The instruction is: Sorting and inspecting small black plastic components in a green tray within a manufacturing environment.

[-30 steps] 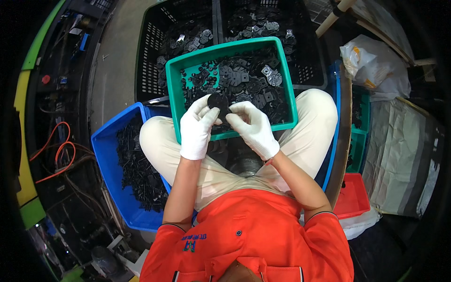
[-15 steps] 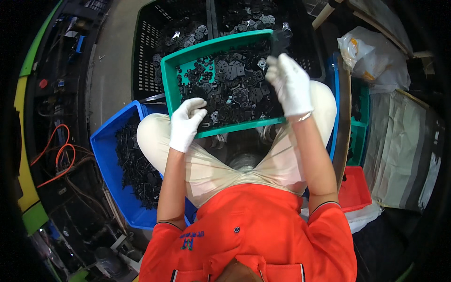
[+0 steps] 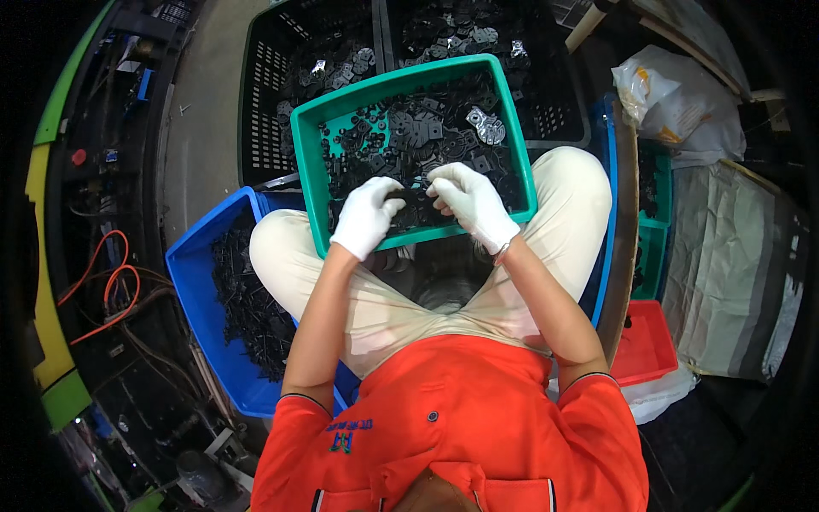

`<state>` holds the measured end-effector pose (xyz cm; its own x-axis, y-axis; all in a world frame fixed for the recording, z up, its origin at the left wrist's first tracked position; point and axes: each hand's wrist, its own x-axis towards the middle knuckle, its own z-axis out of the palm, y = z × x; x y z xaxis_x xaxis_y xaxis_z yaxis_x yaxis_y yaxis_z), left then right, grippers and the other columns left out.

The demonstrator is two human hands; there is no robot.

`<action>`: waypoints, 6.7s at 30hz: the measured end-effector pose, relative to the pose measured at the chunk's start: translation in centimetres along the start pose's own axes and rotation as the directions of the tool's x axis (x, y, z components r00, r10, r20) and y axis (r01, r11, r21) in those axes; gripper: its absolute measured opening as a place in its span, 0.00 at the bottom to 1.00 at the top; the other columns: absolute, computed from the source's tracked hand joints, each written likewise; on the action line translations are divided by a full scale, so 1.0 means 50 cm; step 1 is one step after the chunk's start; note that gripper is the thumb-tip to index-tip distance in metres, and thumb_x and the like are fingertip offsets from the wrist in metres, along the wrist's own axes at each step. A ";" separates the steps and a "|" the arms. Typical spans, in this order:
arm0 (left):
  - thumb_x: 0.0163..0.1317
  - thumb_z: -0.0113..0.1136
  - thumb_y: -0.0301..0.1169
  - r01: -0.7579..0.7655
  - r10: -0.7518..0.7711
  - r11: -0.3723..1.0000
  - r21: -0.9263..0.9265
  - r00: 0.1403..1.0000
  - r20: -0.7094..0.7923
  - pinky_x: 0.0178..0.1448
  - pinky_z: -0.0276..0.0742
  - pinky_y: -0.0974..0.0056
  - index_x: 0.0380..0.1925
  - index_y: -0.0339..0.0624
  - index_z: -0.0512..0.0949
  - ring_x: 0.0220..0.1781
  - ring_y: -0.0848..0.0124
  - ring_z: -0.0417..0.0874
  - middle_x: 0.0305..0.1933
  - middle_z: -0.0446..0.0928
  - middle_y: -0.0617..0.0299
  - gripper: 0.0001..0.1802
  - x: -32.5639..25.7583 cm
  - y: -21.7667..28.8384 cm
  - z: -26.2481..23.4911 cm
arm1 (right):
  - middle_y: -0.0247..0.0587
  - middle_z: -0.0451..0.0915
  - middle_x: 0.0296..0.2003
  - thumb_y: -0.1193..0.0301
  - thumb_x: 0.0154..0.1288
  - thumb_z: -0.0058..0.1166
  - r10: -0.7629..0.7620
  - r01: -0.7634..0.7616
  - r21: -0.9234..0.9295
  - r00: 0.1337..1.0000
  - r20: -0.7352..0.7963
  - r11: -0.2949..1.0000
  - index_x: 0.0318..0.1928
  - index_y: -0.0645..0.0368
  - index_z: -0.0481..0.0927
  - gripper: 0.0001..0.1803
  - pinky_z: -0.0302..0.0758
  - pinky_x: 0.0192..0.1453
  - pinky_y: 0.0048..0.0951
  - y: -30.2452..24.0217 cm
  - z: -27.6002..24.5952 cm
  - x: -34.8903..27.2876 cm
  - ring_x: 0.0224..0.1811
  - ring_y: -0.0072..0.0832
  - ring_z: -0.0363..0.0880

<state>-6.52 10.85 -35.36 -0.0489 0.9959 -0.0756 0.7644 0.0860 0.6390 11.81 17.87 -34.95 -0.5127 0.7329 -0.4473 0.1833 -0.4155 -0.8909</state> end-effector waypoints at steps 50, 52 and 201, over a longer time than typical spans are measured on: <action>0.56 0.57 0.27 0.355 -0.361 0.805 -0.475 0.929 0.082 0.38 0.77 0.68 0.40 0.34 0.77 0.34 0.73 0.79 0.37 0.78 0.57 0.12 -0.052 0.002 -0.069 | 0.37 0.78 0.33 0.68 0.65 0.45 -0.041 0.041 0.008 0.999 0.021 0.999 0.45 0.64 0.75 0.13 0.73 0.34 0.20 -0.019 0.018 -0.023 0.30 0.18 0.75; 0.59 0.57 0.29 0.314 -0.409 0.487 -0.815 0.906 0.105 0.37 0.78 0.70 0.44 0.32 0.74 0.36 0.77 0.77 0.38 0.77 0.60 0.14 -0.047 0.017 -0.077 | 0.38 0.79 0.33 0.69 0.65 0.46 -0.007 0.002 0.075 0.998 0.060 0.997 0.44 0.64 0.75 0.13 0.74 0.36 0.20 -0.012 0.044 -0.021 0.31 0.19 0.76; 0.57 0.57 0.22 0.058 -0.456 0.078 -0.995 0.890 0.016 0.42 0.75 0.73 0.49 0.33 0.70 0.37 0.77 0.76 0.39 0.76 0.61 0.19 -0.027 0.061 -0.057 | 0.32 0.76 0.25 0.70 0.63 0.52 -0.099 0.106 0.116 0.993 -0.059 0.988 0.43 0.65 0.75 0.12 0.69 0.28 0.18 -0.065 0.112 -0.032 0.25 0.14 0.71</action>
<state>-5.96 9.85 -31.12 -0.3817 0.8467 -0.3707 -0.5827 0.0909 0.8076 7.34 15.05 -30.88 -0.4783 0.8008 -0.3605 0.0298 -0.3954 -0.9180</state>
